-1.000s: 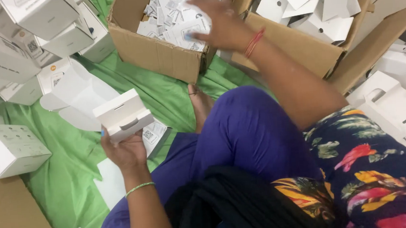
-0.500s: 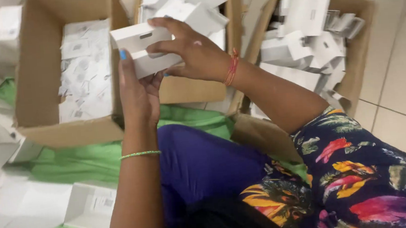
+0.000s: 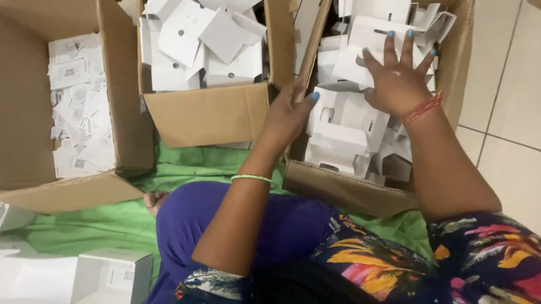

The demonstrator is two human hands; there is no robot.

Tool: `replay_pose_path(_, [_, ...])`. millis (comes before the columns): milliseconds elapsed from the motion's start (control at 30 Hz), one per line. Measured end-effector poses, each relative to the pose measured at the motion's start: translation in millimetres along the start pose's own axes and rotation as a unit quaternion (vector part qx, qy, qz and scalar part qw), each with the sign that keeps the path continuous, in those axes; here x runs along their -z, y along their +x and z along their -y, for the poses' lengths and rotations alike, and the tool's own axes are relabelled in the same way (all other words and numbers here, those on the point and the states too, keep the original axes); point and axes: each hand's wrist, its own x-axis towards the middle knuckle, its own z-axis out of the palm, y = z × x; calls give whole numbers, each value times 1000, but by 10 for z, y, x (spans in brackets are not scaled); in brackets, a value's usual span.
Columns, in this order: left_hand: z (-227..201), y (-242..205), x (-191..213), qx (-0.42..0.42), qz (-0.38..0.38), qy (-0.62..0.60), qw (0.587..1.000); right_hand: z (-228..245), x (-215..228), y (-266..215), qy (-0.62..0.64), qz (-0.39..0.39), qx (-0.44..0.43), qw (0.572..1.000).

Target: The person packs electronic components and instruction leaflets into small white boxes and organizes them into larger cardboard shipping boxes.

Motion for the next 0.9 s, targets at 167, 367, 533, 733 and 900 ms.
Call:
replay_pose_path(167, [-492,-506,1066,5,-130,-33,991,498,456,35,6,-81,79,994])
replay_pose_path(367, [-968,-1826,2255,15,-316,-107,943,2031,784,-90,41,-82,295,951])
replay_pose_path(533, [-807,-3253,3006,18,-488,-125,864,3741,692,-743,-45,24,560,827])
replay_pose_path(733, [-56,-4750,3494,78,-623,-147,765,5439,59,-1627,60,104,698,706])
replay_pose_path(900, [719,-5173,3813,91,-671,-236,697,6333,-1056,-2007,-9,208,665,717])
